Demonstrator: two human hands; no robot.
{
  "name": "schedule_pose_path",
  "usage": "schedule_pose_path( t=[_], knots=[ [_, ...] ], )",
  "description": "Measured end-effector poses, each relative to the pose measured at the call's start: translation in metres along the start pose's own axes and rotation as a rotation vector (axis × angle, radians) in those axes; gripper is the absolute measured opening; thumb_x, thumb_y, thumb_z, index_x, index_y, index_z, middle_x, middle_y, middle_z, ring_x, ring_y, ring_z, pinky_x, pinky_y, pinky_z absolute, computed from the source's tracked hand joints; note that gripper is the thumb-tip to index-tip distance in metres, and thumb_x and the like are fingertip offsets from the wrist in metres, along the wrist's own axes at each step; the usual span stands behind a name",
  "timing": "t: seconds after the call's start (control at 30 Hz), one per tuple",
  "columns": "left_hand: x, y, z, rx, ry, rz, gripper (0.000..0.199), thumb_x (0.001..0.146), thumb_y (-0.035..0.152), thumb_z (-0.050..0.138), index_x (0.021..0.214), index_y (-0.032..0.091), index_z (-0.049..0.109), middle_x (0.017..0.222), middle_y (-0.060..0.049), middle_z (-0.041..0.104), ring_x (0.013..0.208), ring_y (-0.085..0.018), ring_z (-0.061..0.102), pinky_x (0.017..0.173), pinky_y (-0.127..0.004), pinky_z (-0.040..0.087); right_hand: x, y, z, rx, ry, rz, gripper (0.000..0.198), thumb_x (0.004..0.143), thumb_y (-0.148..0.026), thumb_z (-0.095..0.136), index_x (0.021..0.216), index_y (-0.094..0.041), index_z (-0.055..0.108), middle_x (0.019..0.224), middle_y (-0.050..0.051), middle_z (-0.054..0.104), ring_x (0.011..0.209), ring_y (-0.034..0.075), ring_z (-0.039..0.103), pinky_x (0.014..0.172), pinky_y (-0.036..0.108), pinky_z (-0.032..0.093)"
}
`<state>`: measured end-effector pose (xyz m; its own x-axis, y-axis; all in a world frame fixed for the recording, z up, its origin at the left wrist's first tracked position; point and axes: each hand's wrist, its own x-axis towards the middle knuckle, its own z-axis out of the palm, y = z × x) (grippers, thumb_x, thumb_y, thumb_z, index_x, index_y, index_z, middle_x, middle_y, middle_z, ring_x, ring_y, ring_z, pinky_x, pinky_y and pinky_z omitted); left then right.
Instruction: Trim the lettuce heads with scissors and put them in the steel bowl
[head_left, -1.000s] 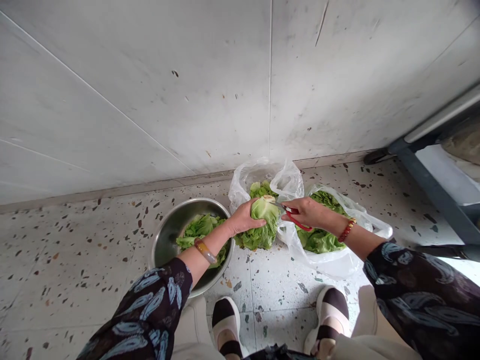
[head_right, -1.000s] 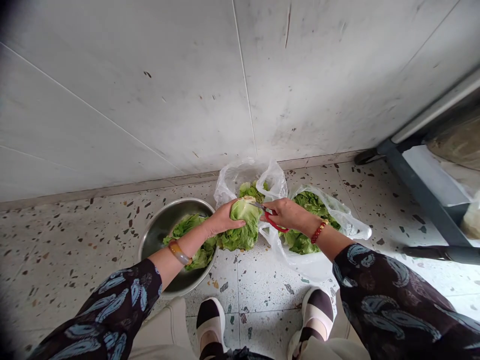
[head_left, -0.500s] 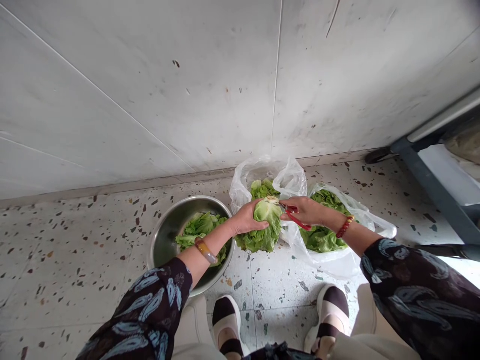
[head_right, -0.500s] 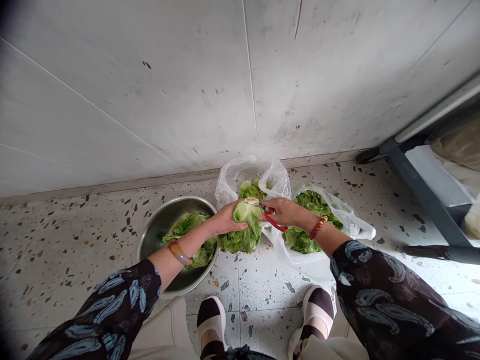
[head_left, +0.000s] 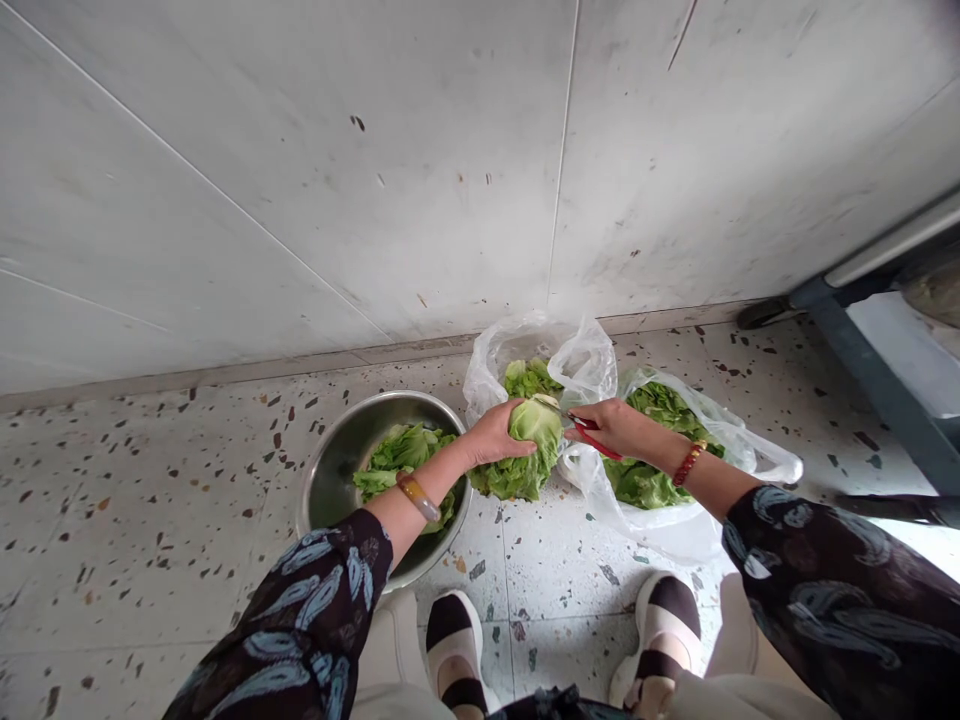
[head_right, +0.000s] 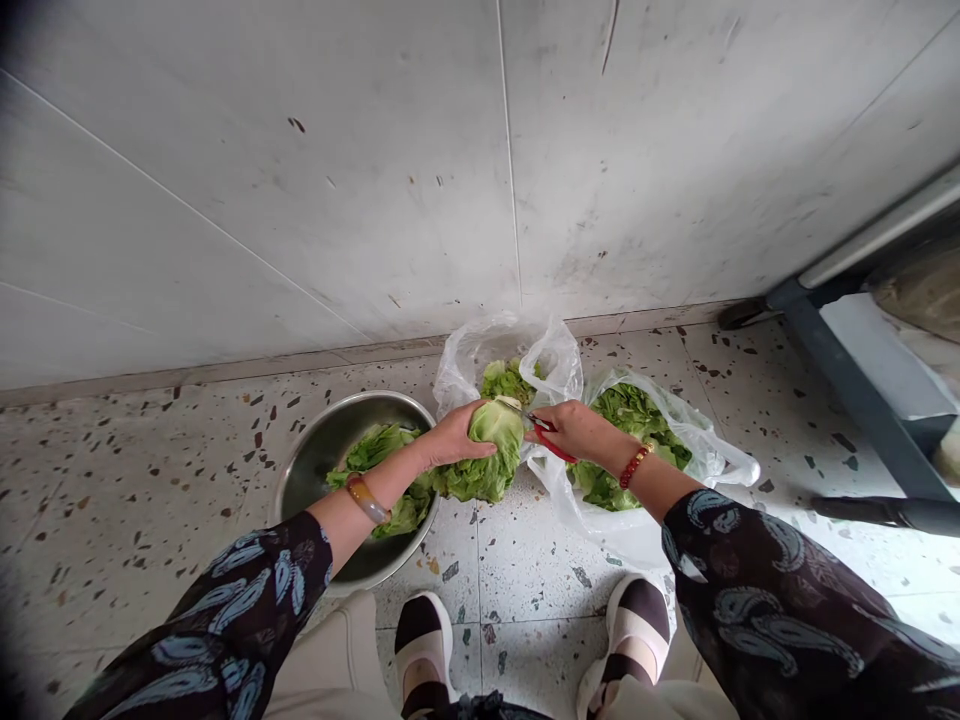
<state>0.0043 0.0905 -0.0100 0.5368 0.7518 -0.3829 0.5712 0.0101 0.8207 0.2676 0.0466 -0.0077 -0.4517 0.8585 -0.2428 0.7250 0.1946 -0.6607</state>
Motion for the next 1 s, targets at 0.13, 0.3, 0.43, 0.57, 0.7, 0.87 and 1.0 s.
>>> schedule_pose_path(
  t=[0.13,0.3,0.43,0.57,0.7,0.87,1.0],
  knots=[
    [0.0,-0.002,0.002,0.031,-0.002,-0.001,0.089,0.062,0.033,0.087,0.142,0.011,0.056,0.141,-0.021,0.064,0.13,-0.04,0.06,0.115,-0.054,0.045,0.0,-0.007,-0.012,0.056,-0.07,0.035,0.045,0.099,-0.061,0.057,0.098,-0.018,0.071,0.069,0.001,0.061,0.062,0.016,0.054,0.062,0.028,0.04],
    [-0.002,-0.003,0.003,0.011,0.014,0.028,0.085,0.062,0.03,0.088,0.14,0.016,0.058,0.138,-0.016,0.067,0.129,-0.037,0.062,0.115,-0.051,0.046,0.009,-0.008,-0.014,0.06,-0.079,0.031,0.05,0.1,-0.064,0.055,0.094,-0.018,0.072,0.068,0.001,0.061,0.063,0.016,0.054,0.063,0.028,0.04],
    [-0.003,-0.004,0.0,0.018,0.042,0.033,0.086,0.06,0.029,0.088,0.14,0.018,0.058,0.139,-0.015,0.067,0.129,-0.037,0.062,0.115,-0.05,0.047,0.016,-0.005,-0.007,0.028,-0.038,-0.004,0.05,0.101,-0.061,0.053,0.074,-0.02,0.062,0.061,-0.002,0.054,0.058,0.014,0.048,0.061,0.027,0.036],
    [-0.003,-0.004,-0.004,-0.002,0.088,0.019,0.088,0.06,0.03,0.09,0.141,0.018,0.057,0.141,-0.015,0.066,0.13,-0.037,0.061,0.116,-0.051,0.045,0.013,-0.004,-0.007,-0.034,0.048,0.1,0.046,0.1,-0.059,0.055,0.078,-0.021,0.065,0.064,0.001,0.06,0.06,0.015,0.052,0.06,0.027,0.037],
    [-0.006,-0.005,-0.004,-0.12,0.085,-0.029,0.079,0.063,0.036,0.09,0.134,0.017,0.061,0.129,-0.013,0.072,0.122,-0.035,0.066,0.11,-0.049,0.05,-0.006,-0.01,-0.014,-0.074,0.135,0.1,0.042,0.1,-0.058,0.056,0.106,-0.02,0.074,0.083,0.007,0.074,0.07,0.019,0.064,0.066,0.03,0.044],
    [-0.005,-0.008,0.004,-0.194,0.169,-0.114,0.065,0.067,0.049,0.09,0.119,0.017,0.067,0.116,-0.011,0.076,0.113,-0.033,0.069,0.101,-0.048,0.054,-0.024,-0.029,-0.016,-0.145,0.069,0.122,0.039,0.097,-0.055,0.062,0.11,-0.021,0.075,0.089,0.01,0.078,0.075,0.023,0.069,0.068,0.032,0.046],
    [-0.001,-0.013,0.012,-0.082,0.331,-0.19,0.074,0.058,0.058,0.095,0.114,0.02,0.066,0.114,-0.012,0.074,0.112,-0.038,0.067,0.098,-0.051,0.053,-0.021,-0.05,-0.014,-0.188,-0.016,0.165,0.037,0.1,-0.057,0.058,0.098,-0.022,0.073,0.083,0.009,0.076,0.072,0.022,0.069,0.063,0.029,0.042]
  ],
)
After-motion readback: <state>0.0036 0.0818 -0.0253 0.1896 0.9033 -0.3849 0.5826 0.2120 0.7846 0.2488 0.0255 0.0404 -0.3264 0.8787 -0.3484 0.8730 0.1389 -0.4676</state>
